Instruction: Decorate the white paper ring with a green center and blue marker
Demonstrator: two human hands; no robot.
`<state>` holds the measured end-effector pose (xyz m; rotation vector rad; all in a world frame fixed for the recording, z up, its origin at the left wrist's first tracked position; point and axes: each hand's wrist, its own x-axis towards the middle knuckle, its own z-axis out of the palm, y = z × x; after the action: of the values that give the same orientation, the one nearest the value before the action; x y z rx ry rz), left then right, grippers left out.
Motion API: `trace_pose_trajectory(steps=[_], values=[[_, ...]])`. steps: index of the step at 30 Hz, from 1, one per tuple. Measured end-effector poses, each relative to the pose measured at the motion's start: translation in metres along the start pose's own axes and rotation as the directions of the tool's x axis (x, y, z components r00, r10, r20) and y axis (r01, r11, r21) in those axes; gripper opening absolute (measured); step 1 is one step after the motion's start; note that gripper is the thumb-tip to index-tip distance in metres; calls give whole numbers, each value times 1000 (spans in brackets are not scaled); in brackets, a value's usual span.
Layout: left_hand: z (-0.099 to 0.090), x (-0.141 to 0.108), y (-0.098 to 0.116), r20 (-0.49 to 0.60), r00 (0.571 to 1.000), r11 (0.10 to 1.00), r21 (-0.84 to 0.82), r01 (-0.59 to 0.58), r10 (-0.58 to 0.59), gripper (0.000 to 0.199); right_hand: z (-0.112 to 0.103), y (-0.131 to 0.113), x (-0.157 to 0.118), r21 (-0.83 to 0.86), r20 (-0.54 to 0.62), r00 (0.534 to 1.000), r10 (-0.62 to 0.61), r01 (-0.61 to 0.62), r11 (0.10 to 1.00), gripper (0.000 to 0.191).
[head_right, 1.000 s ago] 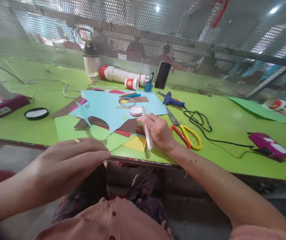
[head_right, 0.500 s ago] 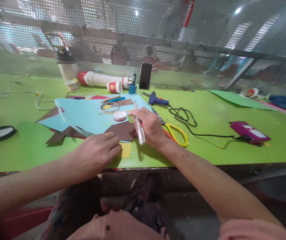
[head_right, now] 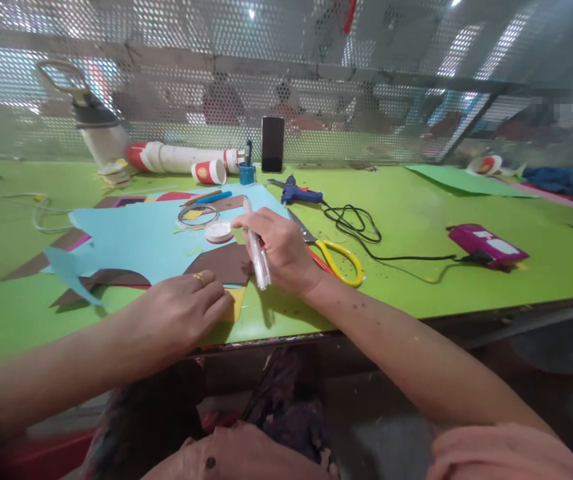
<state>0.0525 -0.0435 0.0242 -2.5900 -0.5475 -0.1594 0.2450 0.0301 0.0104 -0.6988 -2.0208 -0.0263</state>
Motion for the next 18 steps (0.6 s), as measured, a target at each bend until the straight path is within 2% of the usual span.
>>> trace_pose_trajectory(steps=[4, 10, 13, 16, 18], values=[[0, -5, 2, 24, 999, 999, -5, -42, 42, 14, 1, 0, 0, 14, 0, 1000, 3, -3, 1000, 21], [-2, -9, -8, 93, 995, 981, -186, 59, -42, 16, 3, 2, -1, 16, 10, 1000, -10, 10, 1000, 21], [6, -10, -17, 83, 993, 949, -299, 101, -80, 16, 3, 2, -1, 12, 3, 1000, -15, 15, 1000, 20], [18, -9, -24, 49, 991, 940, -315, 133, -124, 21, 4, 2, -1, 15, 3, 1000, -25, 25, 1000, 18], [23, -7, -27, 53, 979, 917, -344, 203, -197, 22, 4, 1, -1, 21, 7, 1000, -30, 30, 999, 18]])
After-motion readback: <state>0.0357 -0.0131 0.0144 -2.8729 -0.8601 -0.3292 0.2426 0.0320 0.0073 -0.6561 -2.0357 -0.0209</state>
